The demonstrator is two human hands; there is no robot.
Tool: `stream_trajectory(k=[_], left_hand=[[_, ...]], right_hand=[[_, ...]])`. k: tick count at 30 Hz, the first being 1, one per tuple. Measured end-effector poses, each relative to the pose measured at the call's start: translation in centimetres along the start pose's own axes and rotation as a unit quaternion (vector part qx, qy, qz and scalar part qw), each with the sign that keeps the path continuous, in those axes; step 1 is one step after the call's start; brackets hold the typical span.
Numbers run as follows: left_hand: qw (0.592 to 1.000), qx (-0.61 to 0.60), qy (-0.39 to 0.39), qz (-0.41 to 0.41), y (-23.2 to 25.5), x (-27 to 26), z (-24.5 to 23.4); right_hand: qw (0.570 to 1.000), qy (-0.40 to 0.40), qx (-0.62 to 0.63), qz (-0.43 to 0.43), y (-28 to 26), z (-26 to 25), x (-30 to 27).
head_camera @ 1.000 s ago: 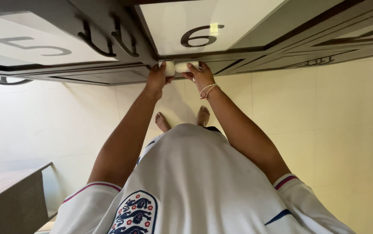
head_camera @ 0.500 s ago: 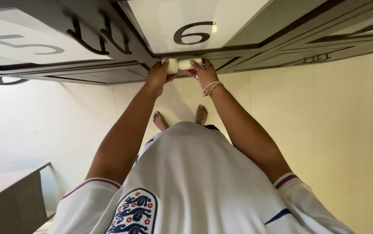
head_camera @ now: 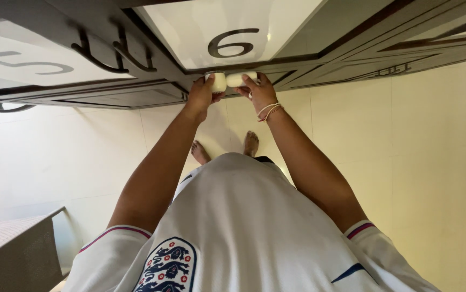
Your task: Using a handheld lint remover to clean fabric and the surface of a cabinet.
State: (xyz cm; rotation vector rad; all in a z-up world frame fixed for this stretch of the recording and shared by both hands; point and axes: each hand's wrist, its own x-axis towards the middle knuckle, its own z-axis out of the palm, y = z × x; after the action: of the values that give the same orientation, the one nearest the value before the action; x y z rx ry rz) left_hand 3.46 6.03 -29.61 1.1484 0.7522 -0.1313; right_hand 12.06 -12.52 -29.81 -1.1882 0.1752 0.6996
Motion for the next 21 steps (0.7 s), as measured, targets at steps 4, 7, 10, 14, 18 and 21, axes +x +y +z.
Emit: stream_trajectory(k=[4,7,10,14,18,21], left_hand=[[1.000,0.014,-0.006,-0.007,0.4,-0.2,1.1],[1.000,0.018,-0.012,-0.004,0.3,0.1,1.8],[1.000,0.014,-0.021,-0.005,-0.1,0.4,2.3],[1.000,0.006,-0.025,0.003,-0.5,1.5,3.0],[0.999,-0.009,-0.035,0.001,-0.3,1.0,3.6],[0.999,-0.016,-0.031,-0.006,-0.9,1.7,4.3]], right_hand=[[1.000,0.013,0.017,0.017,-0.1,-0.8,0.3],[0.999,0.033,0.012,-0.003,-0.4,-1.3,0.2],[1.000,0.010,0.016,-0.015,-0.5,-2.6,0.7],[1.000,0.015,0.004,-0.016,-1.6,-2.4,0.1],[1.000,0.010,-0.007,-0.008,-2.1,-3.5,-0.2],[1.000,0.018,-0.007,-0.001,-2.4,-3.9,-0.1]])
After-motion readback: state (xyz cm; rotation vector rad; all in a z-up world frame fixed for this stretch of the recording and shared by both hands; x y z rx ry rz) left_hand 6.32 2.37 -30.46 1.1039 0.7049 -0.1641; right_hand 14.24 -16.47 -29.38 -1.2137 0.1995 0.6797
